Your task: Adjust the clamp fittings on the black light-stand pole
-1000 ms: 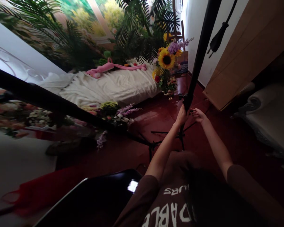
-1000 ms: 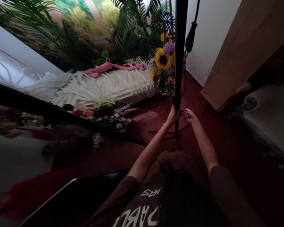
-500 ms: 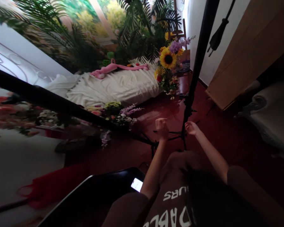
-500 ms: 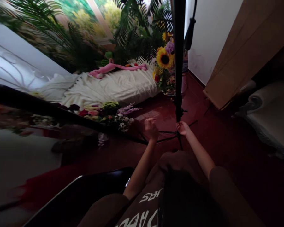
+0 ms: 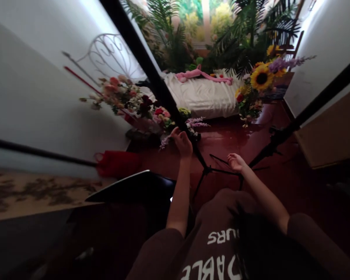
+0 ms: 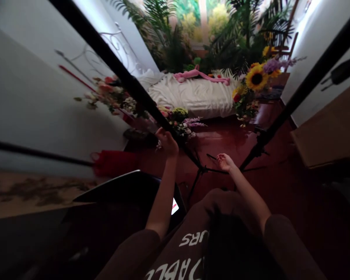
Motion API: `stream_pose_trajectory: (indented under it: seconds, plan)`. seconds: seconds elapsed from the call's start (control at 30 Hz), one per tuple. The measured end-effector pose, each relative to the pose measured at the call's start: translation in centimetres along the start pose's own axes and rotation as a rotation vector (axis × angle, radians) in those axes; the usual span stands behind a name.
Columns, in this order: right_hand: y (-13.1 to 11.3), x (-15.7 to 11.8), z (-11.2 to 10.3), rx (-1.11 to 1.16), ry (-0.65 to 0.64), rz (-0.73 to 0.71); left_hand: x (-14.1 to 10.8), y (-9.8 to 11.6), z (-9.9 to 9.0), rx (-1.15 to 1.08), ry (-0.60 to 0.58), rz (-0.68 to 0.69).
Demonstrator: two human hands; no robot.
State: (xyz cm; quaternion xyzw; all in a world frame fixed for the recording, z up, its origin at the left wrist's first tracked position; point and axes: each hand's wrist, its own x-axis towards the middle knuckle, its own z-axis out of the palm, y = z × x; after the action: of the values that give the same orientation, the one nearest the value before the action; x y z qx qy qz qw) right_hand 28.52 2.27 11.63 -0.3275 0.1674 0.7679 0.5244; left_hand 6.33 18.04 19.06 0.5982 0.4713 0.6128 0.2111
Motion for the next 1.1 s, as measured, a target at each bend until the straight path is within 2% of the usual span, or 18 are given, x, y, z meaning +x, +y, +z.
stream_pose_trajectory:
  seconds: [0.07, 0.13, 0.27, 0.37, 0.5, 0.63, 0.77, 0.87, 1.1]
  plan:
    - [0.8, 1.2, 3.3, -0.042, -0.057, 0.073, 1.0, 0.0, 0.1, -0.091, -0.151, -0.018]
    - [1.8, 2.1, 6.8, -0.082, -0.133, 0.142, 1.6, -0.1, 0.3, -0.149, -0.219, -0.043]
    - [3.4, 2.7, 12.9, -0.179, -0.363, 0.282, 1.6, -0.1, 1.0, -0.172, -0.181, -0.087]
    - [3.6, 3.0, 15.4, -0.214, -0.525, 0.256, 1.2, -0.2, 1.5, -0.127, -0.105, -0.091]
    - [3.2, 3.1, 16.1, -0.171, -0.683, 0.292, 1.0, -0.3, 2.0, -0.126, -0.04, -0.082]
    - [3.1, 2.8, 16.0, -0.031, -0.694, 0.38, 1.0, -0.5, 2.1, -0.144, -0.047, -0.109]
    - [3.1, 2.9, 16.1, 0.17, -0.684, 0.577, 1.1, -0.6, 2.0, -0.158, -0.061, -0.135]
    - [3.1, 3.4, 16.1, 0.24, -0.728, 0.681, 1.1, -0.7, 2.0, -0.165, -0.069, -0.153]
    - [3.4, 4.0, 16.1, 0.317, -0.881, 0.821, 1.0, -0.5, 2.0, -0.183, -0.042, -0.115]
